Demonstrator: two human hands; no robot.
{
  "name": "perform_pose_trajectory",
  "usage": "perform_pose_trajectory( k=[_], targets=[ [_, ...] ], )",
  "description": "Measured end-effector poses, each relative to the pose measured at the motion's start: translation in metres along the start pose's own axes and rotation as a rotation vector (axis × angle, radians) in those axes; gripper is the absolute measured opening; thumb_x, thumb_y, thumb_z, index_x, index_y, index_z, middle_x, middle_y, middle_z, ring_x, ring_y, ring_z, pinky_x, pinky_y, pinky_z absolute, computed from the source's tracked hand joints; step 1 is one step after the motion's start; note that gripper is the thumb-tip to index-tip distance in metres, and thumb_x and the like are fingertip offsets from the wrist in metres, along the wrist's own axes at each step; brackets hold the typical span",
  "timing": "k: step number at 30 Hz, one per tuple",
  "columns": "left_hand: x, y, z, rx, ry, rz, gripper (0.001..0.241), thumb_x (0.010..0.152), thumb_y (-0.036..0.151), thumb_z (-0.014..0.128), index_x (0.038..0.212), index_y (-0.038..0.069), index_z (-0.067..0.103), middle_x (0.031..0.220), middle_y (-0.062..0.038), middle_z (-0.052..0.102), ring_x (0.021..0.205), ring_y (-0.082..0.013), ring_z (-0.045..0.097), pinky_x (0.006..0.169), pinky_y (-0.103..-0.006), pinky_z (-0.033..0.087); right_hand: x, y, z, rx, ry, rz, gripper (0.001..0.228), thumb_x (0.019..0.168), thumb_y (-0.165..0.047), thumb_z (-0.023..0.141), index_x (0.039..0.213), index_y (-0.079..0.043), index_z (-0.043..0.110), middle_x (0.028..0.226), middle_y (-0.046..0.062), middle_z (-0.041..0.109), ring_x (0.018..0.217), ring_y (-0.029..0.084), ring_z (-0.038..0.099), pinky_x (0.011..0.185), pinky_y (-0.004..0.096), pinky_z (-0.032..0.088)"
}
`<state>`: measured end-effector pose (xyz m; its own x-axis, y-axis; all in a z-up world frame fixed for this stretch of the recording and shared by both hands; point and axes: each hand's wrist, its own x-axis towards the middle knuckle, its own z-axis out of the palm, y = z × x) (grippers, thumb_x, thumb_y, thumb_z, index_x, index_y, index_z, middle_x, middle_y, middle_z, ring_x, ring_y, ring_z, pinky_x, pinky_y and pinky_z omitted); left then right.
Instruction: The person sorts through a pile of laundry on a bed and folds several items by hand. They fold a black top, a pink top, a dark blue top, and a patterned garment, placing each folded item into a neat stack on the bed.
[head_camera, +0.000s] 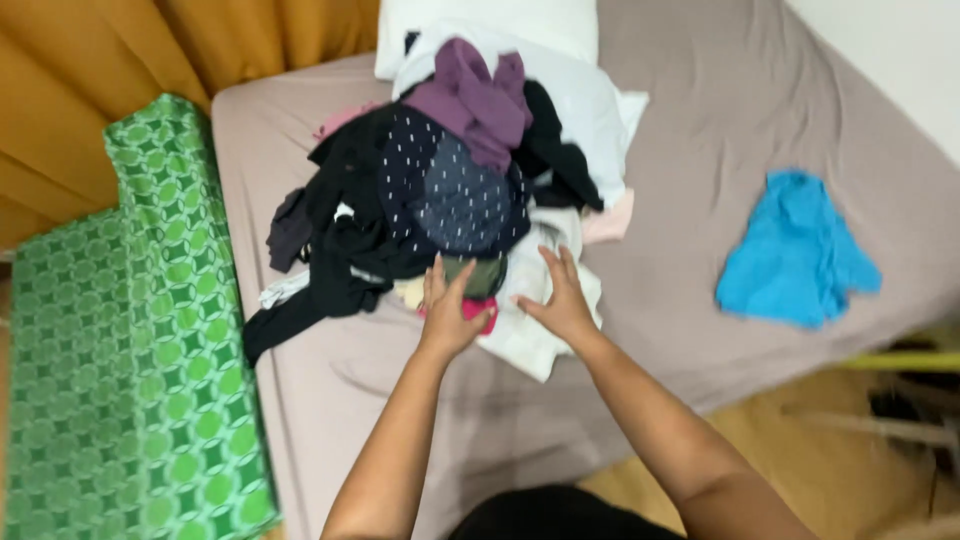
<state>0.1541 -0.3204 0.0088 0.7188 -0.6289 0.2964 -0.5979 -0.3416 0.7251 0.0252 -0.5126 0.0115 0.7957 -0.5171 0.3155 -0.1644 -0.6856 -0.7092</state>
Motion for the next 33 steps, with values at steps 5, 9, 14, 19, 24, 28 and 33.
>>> perform_pose_trajectory(
  k=[5, 9, 14, 19, 24, 28, 33],
  targets=[
    [0.020, 0.003, 0.042, 0.041, 0.046, -0.121, 0.092, 0.065, 0.026, 0.092, 0.148, 0.025, 0.052, 0.164, -0.029, 0.017, 0.148, -0.0538, 0.018, 0.119, -0.0542, 0.025, 0.055, 0.060, -0.002, 0.022, -0.096, -0.102, 0.105, 0.069, -0.037, 0.092, 0.154, -0.008, 0.038, 0.158, 0.034, 0.031, 0.149, 0.048, 0.031, 0.117, 0.050, 0.036],
    [0.037, 0.003, 0.061, 0.087, 0.074, -0.177, 0.091, 0.065, 0.025, 0.092, 0.147, 0.023, 0.052, 0.162, -0.031, 0.016, 0.146, -0.0540, 0.019, 0.119, -0.0549, 0.024, 0.099, 0.088, 0.001, 0.038, -0.173, -0.104, 0.110, 0.065, -0.036, 0.093, 0.154, -0.007, 0.035, 0.157, 0.036, 0.030, 0.148, 0.048, 0.030, 0.114, 0.049, 0.037],
    [0.057, 0.009, 0.060, 0.110, 0.070, -0.322, 0.091, 0.064, 0.023, 0.091, 0.146, 0.025, 0.052, 0.163, -0.028, 0.016, 0.148, -0.0519, 0.017, 0.120, -0.0528, 0.024, 0.151, 0.113, 0.028, 0.050, -0.164, -0.242, 0.117, 0.061, -0.038, 0.097, 0.153, -0.003, 0.034, 0.151, 0.030, 0.042, 0.146, 0.048, 0.034, 0.115, 0.051, 0.036],
    [0.070, 0.005, 0.046, 0.094, 0.060, -0.419, 0.086, 0.069, 0.022, 0.090, 0.146, 0.025, 0.051, 0.165, -0.026, 0.010, 0.151, -0.0512, 0.010, 0.120, -0.0523, 0.023, 0.198, 0.111, 0.056, 0.165, -0.149, -0.253, 0.130, 0.060, -0.047, 0.096, 0.157, -0.003, 0.022, 0.148, 0.031, 0.043, 0.138, 0.045, 0.046, 0.114, 0.050, 0.041],
    [0.086, -0.020, 0.032, 0.083, 0.082, -0.427, 0.085, 0.070, 0.022, 0.089, 0.146, 0.027, 0.051, 0.167, -0.024, 0.009, 0.151, -0.0508, 0.012, 0.120, -0.0517, 0.026, 0.253, 0.090, 0.076, -0.037, -0.189, -0.039, 0.149, 0.048, -0.049, 0.102, 0.162, -0.014, 0.011, 0.153, 0.044, 0.021, 0.142, 0.057, 0.033, 0.115, 0.053, 0.036],
    [0.100, -0.046, 0.024, 0.119, 0.135, -0.371, 0.085, 0.069, 0.023, 0.089, 0.146, 0.026, 0.051, 0.166, -0.025, 0.013, 0.149, -0.0518, 0.016, 0.120, -0.0523, 0.026, 0.297, 0.084, 0.101, -0.061, -0.220, -0.001, 0.151, 0.047, -0.049, 0.102, 0.162, -0.022, 0.008, 0.156, 0.046, 0.010, 0.144, 0.058, 0.027, 0.116, 0.052, 0.034],
    [0.119, -0.069, 0.016, 0.097, 0.118, -0.329, 0.084, 0.069, 0.021, 0.089, 0.145, 0.026, 0.054, 0.164, -0.027, 0.015, 0.148, -0.0536, 0.018, 0.119, -0.0525, 0.026, 0.317, 0.128, 0.158, -0.038, -0.341, 0.034, 0.143, 0.048, -0.031, 0.103, 0.159, -0.029, 0.013, 0.156, 0.045, -0.001, 0.144, 0.056, 0.025, 0.114, 0.050, 0.036]
  ],
)
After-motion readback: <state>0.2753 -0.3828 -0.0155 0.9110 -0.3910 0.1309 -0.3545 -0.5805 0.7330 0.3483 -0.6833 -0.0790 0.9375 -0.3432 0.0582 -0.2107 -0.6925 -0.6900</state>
